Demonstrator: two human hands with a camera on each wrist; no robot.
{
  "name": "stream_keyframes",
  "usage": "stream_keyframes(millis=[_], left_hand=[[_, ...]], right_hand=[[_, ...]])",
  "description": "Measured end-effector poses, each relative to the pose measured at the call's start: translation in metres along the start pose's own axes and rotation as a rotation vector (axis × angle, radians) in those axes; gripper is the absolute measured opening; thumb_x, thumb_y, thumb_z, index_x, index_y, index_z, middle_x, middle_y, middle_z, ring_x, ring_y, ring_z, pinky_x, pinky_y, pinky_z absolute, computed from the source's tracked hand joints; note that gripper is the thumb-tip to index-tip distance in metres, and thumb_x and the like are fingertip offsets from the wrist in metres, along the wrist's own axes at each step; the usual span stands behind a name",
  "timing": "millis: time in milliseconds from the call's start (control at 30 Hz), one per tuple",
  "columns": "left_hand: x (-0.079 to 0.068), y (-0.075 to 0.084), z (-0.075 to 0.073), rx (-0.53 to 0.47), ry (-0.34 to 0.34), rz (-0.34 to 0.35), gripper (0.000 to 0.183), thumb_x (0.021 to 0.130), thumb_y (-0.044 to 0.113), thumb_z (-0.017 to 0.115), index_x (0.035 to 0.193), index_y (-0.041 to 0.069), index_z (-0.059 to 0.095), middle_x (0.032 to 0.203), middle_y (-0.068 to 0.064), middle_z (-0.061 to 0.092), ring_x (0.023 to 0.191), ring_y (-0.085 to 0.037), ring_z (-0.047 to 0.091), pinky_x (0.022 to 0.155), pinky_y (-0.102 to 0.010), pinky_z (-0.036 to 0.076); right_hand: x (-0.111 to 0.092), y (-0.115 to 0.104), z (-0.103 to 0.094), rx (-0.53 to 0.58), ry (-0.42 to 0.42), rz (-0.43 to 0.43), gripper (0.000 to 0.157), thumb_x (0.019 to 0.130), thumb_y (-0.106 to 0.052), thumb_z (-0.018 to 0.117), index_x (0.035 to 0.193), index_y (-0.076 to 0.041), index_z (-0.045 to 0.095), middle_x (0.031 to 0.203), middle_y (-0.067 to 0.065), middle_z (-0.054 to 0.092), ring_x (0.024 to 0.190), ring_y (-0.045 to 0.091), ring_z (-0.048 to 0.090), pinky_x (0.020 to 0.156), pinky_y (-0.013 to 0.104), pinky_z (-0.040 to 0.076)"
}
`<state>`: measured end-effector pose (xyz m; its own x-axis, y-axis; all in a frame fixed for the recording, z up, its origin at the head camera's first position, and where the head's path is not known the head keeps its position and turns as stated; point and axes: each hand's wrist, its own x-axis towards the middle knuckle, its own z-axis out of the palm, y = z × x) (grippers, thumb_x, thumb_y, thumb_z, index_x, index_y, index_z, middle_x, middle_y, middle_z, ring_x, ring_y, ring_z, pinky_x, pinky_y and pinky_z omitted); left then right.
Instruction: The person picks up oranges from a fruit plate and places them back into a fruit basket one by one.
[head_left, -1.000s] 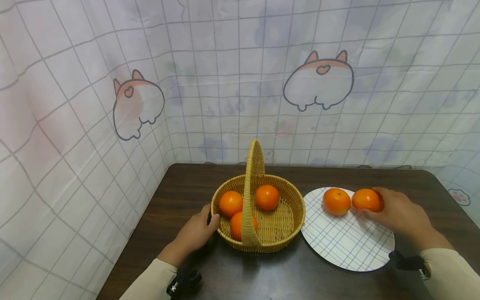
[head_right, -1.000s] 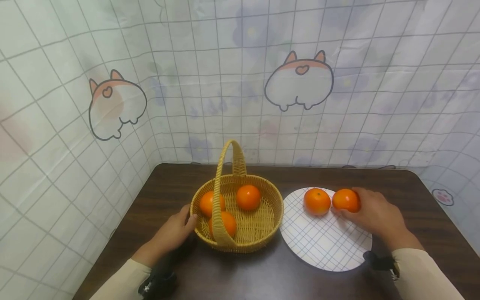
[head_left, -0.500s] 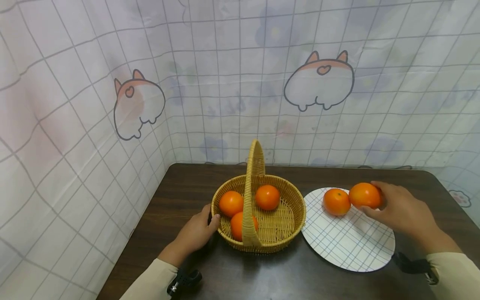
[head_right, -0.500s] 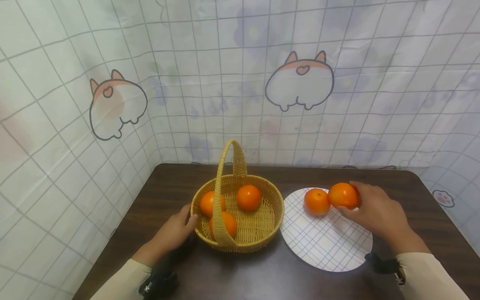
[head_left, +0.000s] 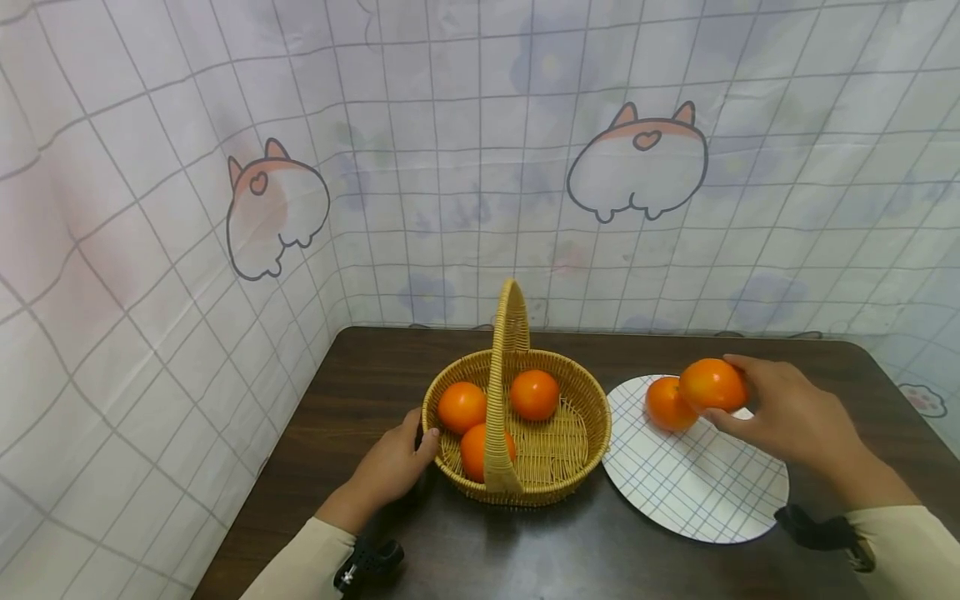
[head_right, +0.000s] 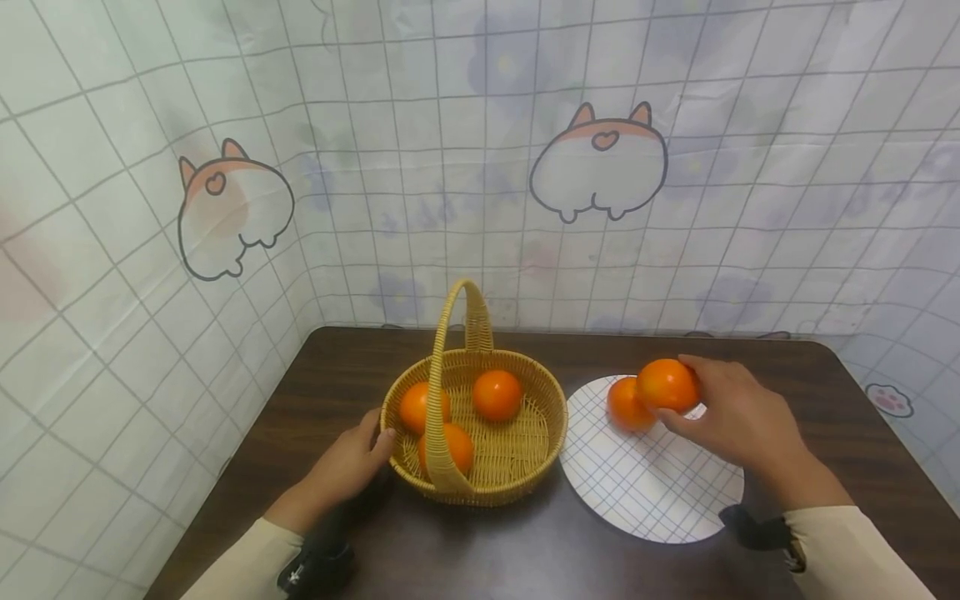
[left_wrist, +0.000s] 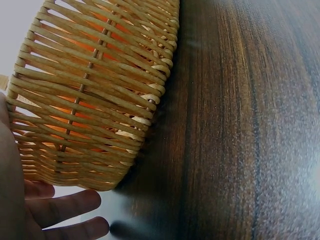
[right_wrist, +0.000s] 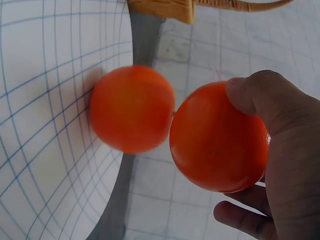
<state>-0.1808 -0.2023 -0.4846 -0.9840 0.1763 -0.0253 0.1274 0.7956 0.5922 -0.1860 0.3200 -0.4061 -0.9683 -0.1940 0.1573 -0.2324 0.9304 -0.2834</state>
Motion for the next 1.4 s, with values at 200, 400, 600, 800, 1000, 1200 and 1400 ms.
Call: stream_keyframes(millis=[200,400,600,800,1000,1200,1400], left_hand=[[0.0,-0.001,0.0,-0.004,0.006,-0.002,0.061,0.108,0.042,0.047,0.154,0.003,0.037,0.136,-0.015,0.062,0.117,-0.028,0.063,0.098,-0.054,0.048],[0.001,-0.001,0.0,-0.004,0.002,-0.006,0.061,0.108,0.042,0.047,0.154,0.004,0.038,0.136,-0.015,0.062,0.117,-0.028,0.063,0.099,-0.054,0.047],[0.001,0.001,0.0,-0.006,0.001,-0.008,0.061,0.108,0.042,0.047,0.154,0.004,0.038,0.135,-0.015,0.062,0.117,-0.029,0.063,0.098,-0.055,0.047],[0.0,0.002,-0.001,-0.009,0.002,-0.009,0.06,0.108,0.042,0.048,0.154,0.004,0.038,0.133,-0.014,0.063,0.115,-0.028,0.063,0.098,-0.054,0.048],[0.0,0.001,-0.001,-0.006,0.001,0.0,0.06,0.108,0.041,0.047,0.153,0.002,0.038,0.132,-0.015,0.064,0.114,-0.027,0.064,0.097,-0.055,0.048],[0.0,0.0,-0.001,-0.01,0.013,-0.001,0.059,0.108,0.041,0.048,0.153,0.004,0.039,0.13,-0.013,0.065,0.112,-0.025,0.064,0.096,-0.053,0.048],[0.001,-0.001,0.001,-0.02,0.012,0.006,0.059,0.108,0.041,0.048,0.153,0.004,0.039,0.132,-0.013,0.064,0.114,-0.026,0.064,0.097,-0.054,0.048]], right_hand=[[0.001,-0.016,0.001,0.008,0.031,-0.049,0.093,0.084,-0.062,0.077,0.145,0.002,0.05,0.125,0.025,0.062,0.109,0.043,0.056,0.072,0.067,0.052],[0.005,-0.029,0.004,0.019,0.032,-0.054,0.092,0.083,-0.061,0.078,0.146,0.001,0.05,0.128,0.025,0.061,0.112,0.043,0.055,0.075,0.068,0.052],[0.008,-0.039,0.006,0.023,0.036,-0.065,0.089,0.083,-0.058,0.08,0.146,-0.001,0.051,0.129,0.025,0.06,0.113,0.043,0.056,0.075,0.067,0.052],[0.012,-0.05,0.011,0.05,0.047,-0.101,0.092,0.082,-0.066,0.077,0.146,-0.004,0.052,0.131,0.024,0.06,0.111,0.041,0.058,0.07,0.06,0.055],[0.016,-0.062,0.017,0.054,0.057,-0.134,0.092,0.081,-0.069,0.074,0.145,-0.006,0.054,0.129,0.022,0.061,0.103,0.035,0.061,0.064,0.052,0.055],[0.02,-0.073,0.022,0.067,0.071,-0.154,0.091,0.08,-0.069,0.075,0.144,-0.007,0.056,0.126,0.018,0.063,0.101,0.032,0.061,0.065,0.05,0.056],[0.023,-0.084,0.025,0.077,0.052,-0.155,0.088,0.08,-0.064,0.079,0.145,-0.009,0.056,0.127,0.017,0.062,0.097,0.029,0.06,0.066,0.049,0.055]])
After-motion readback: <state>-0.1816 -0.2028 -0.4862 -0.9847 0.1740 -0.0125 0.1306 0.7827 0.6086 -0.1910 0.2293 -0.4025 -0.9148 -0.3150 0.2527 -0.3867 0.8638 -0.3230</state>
